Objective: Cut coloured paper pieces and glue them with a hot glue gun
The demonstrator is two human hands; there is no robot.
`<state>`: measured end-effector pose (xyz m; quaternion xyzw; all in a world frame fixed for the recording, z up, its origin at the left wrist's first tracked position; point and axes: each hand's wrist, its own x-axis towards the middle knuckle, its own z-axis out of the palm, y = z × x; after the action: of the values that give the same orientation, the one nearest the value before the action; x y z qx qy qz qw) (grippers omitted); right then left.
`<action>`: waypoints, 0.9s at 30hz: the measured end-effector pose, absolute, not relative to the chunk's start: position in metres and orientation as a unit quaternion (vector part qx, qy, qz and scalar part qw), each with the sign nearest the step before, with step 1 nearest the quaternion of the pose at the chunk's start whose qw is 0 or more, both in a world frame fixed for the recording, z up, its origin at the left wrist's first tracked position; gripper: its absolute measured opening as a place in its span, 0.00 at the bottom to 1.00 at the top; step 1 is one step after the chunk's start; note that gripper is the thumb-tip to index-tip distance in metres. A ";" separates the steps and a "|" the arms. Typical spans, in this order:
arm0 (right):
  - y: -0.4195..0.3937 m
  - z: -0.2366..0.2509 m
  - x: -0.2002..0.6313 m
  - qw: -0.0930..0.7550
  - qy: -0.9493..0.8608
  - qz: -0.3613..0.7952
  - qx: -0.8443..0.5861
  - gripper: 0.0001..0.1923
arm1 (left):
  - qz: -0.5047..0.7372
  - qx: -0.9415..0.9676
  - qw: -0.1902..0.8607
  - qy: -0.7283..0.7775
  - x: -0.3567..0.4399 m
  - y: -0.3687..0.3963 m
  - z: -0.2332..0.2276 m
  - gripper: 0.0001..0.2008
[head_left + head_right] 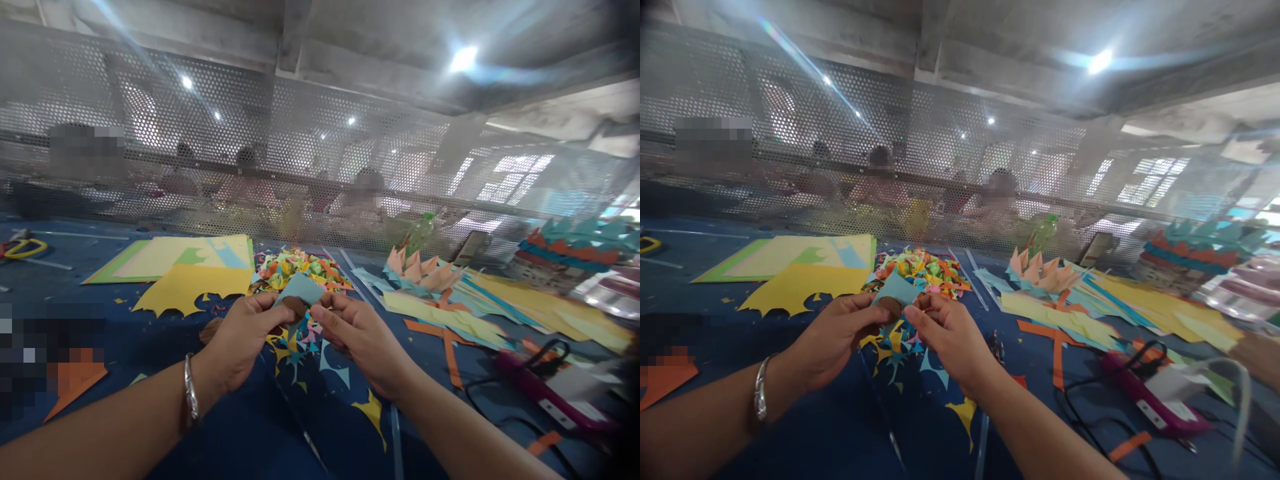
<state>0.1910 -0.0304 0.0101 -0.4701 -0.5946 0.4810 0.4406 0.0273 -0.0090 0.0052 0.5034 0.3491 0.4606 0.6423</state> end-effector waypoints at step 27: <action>-0.026 0.005 0.195 0.430 -0.612 0.469 -0.470 0.15 | 0.465 0.576 0.579 0.342 0.024 -0.006 0.004 0.07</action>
<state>0.1948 -0.0259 0.0050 -0.4695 -0.6118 0.4694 0.4301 0.0238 -0.0063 0.0043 0.5757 0.3420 0.4654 0.5789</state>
